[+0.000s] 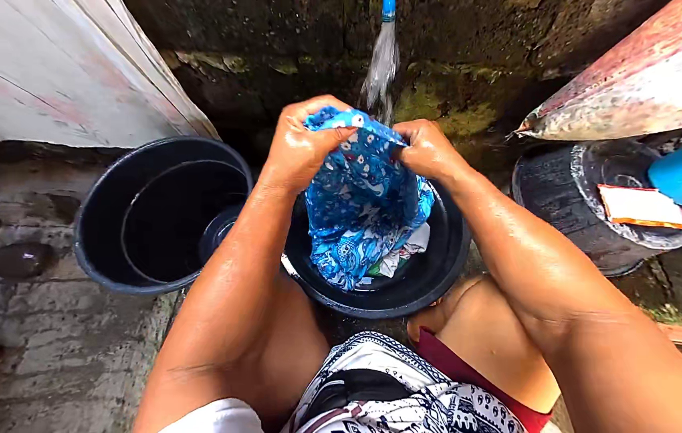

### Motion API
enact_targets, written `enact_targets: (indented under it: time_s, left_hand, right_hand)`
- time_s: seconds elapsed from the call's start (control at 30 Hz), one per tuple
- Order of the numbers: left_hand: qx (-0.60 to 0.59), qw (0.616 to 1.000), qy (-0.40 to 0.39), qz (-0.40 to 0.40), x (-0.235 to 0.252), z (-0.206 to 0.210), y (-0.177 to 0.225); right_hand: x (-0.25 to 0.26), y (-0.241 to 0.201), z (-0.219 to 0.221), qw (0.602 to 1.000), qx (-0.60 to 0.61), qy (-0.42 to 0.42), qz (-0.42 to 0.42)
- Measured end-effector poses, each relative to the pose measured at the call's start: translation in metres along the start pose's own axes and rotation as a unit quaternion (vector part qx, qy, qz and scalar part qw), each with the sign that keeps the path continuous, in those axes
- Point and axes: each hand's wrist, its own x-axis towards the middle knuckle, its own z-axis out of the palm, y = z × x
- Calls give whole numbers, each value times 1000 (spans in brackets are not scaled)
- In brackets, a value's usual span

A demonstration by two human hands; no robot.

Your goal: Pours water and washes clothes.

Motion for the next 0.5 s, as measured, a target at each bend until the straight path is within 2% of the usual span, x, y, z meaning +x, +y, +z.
enact_targets:
  time_s: [0.1,0.2,0.37,0.5]
  left_hand:
    - [-40,993,86,68,-4,-18,23]
    - [-94,969,204,106,-6,-55,23]
    - [-181,908,365,96,-12,-104,13]
    - [-194,882,420,96,-17,-118,11]
  right_hand:
    - [0,29,1,987,-117,28,108]
    - [-3,54,-11,971,-139,62,183]
    - [-7,71,-32,971,-47,117,201]
    - [-11,74,-41,971,-24,114,208]
